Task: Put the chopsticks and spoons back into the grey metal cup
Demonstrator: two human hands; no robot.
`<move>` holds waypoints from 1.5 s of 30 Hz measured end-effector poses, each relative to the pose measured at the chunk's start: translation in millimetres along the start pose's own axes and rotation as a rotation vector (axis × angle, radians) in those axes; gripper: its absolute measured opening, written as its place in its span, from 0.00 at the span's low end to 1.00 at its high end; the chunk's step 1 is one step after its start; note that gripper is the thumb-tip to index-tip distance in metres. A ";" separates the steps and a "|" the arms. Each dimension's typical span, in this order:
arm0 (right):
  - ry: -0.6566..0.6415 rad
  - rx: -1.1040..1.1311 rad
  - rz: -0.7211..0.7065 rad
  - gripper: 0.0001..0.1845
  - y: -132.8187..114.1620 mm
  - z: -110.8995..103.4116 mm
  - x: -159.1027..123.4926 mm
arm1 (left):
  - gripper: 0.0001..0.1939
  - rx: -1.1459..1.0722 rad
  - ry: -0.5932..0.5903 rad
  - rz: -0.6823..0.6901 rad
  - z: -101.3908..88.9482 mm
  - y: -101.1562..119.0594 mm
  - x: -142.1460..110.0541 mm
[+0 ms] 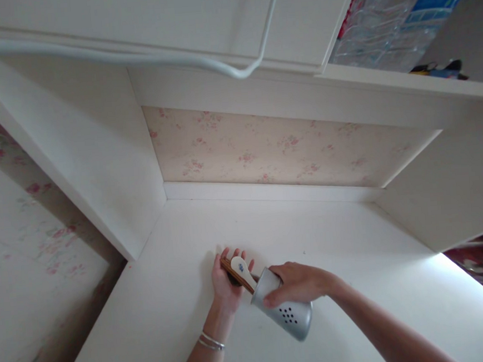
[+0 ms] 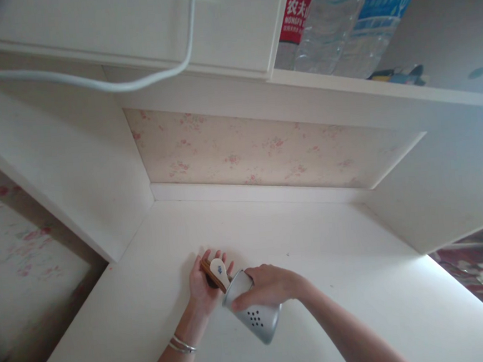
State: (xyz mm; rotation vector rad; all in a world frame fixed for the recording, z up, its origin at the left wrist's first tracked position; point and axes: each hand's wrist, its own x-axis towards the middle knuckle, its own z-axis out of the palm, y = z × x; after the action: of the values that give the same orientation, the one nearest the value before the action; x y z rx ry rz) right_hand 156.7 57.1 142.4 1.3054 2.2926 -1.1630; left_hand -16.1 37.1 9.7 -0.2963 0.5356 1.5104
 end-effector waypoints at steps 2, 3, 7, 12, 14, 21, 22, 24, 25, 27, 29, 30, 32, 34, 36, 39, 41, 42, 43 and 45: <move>-0.015 0.033 -0.010 0.31 2.5 -3.0 -1.7 | 0.11 0.019 0.002 0.010 0.2 2.4 -0.4; -0.027 0.059 -0.011 0.30 4.1 -4.2 -2.9 | 0.12 0.028 0.006 0.016 0.8 3.7 -0.9; -0.079 0.259 -0.013 0.27 10.9 -5.2 -8.9 | 0.16 0.048 -0.004 0.013 5.0 5.6 -3.9; -0.147 0.474 -0.005 0.24 17.7 3.4 -16.2 | 0.18 0.169 0.033 0.101 6.9 -1.6 -2.6; -0.164 0.465 -0.022 0.24 20.9 9.4 -20.0 | 0.22 0.232 0.023 0.165 6.2 -2.0 -0.4; -0.282 0.836 -0.116 0.28 55.0 45.3 -37.7 | 0.21 0.449 -0.017 0.305 16.3 23.5 5.0; -0.288 0.920 -0.135 0.29 63.7 53.4 -38.3 | 0.21 0.511 -0.014 0.330 21.4 29.9 6.0; -0.290 1.090 -0.172 0.29 81.9 71.4 -36.3 | 0.20 0.622 -0.019 0.360 35.2 43.5 8.7; -0.282 1.174 -0.185 0.30 90.5 80.8 -33.9 | 0.20 0.674 -0.028 0.368 43.7 50.4 10.5; -0.252 1.307 -0.193 0.31 104.8 98.5 -27.0 | 0.19 0.859 -0.055 0.398 62.6 63.0 15.1; -0.208 1.399 -0.193 0.31 114.3 112.7 -19.5 | 0.15 1.192 -0.097 0.475 82.2 72.9 21.6; -0.187 1.435 -0.196 0.31 117.6 118.1 -16.1 | 0.13 1.373 -0.117 0.519 91.5 76.7 25.8; -0.152 1.495 -0.205 0.32 122.6 125.7 -11.1 | 0.11 1.643 -0.154 0.586 107.5 82.1 36.5; -0.121 1.557 -0.198 0.34 127.1 130.2 -8.6 | 0.10 1.795 -0.195 0.616 119.5 85.3 50.1; -0.073 1.608 -0.176 0.35 131.7 132.8 -8.1 | 0.09 1.910 -0.244 0.636 127.2 86.7 65.8; -0.028 1.618 -0.163 0.36 136.4 134.4 -8.7 | 0.07 2.104 -0.324 0.700 131.3 85.0 89.9; -0.054 1.618 -0.166 0.36 136.6 134.6 -8.8 | 0.07 2.226 -0.375 0.741 129.9 81.8 104.3; -0.080 1.632 -0.163 0.36 136.1 134.7 -8.6 | 0.07 2.288 -0.397 0.752 128.3 79.9 110.7; -0.092 1.655 -0.158 0.36 135.2 134.8 -8.3 | 0.07 2.351 -0.417 0.754 126.3 77.8 116.7; -0.091 1.709 -0.151 0.36 133.7 135.8 -7.1 | 0.06 2.487 -0.458 0.744 121.8 73.6 127.2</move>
State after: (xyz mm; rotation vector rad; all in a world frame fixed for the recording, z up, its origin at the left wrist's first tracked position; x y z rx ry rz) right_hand 247.9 -11.6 -10.3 1.2117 0.8969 -3.3186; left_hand -73.6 212.2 59.3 2.2212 1.7153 0.4604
